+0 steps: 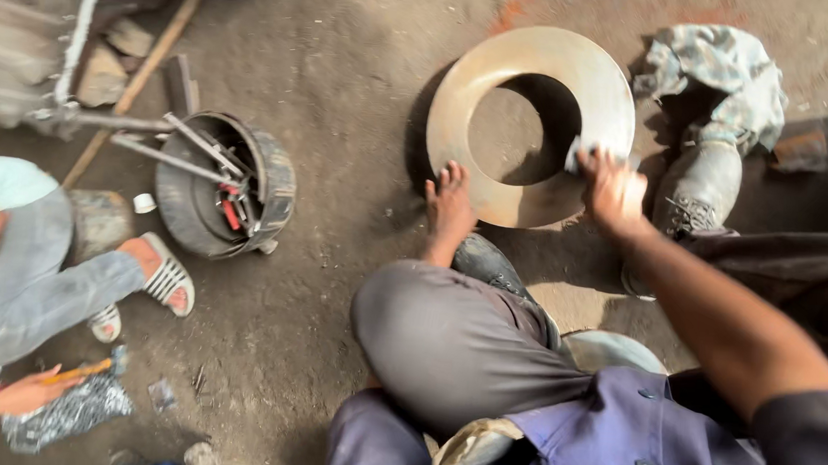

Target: The person sands a circular metal component by hand using sandpaper, rubbing the surface and wiping it with a cloth.

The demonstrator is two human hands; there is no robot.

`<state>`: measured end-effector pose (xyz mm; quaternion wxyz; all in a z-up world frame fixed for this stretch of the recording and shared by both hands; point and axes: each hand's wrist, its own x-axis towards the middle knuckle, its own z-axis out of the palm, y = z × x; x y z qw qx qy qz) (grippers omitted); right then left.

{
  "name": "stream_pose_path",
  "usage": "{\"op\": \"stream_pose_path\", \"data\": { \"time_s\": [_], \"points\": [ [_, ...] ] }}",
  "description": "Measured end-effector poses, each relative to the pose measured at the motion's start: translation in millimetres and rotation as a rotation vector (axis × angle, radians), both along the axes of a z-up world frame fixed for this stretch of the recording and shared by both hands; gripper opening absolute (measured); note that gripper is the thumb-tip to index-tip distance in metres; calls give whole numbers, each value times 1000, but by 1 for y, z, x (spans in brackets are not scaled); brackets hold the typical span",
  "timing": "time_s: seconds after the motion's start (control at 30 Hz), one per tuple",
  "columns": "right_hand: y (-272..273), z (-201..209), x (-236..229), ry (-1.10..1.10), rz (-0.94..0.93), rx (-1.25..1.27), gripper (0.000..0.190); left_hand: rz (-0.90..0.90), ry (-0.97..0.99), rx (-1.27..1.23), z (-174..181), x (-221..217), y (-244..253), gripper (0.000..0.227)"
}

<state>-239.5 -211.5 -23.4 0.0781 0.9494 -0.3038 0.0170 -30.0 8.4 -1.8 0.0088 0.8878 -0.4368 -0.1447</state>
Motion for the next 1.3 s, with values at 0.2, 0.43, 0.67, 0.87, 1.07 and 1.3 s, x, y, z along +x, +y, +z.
{"op": "stream_pose_path", "data": {
  "time_s": [0.2,0.43,0.67,0.87,1.07,1.3],
  "points": [
    [106,1,-7,113,203,407,52,-75,9,-98,-36,-32,26,67],
    [25,53,37,-508,-104,1316,20,-49,178,-178,-28,-22,78,64],
    [82,135,74,-228,271,769,29,-71,197,-592,88,-13,92,71],
    [121,120,88,-30,462,650,22,-216,324,-807,117,-3,77,77],
    [122,107,110,7,530,608,22,93,159,-586,77,-20,72,37],
    [84,66,113,-177,386,655,27,-4,-139,-686,37,0,31,23]
  ]
}}
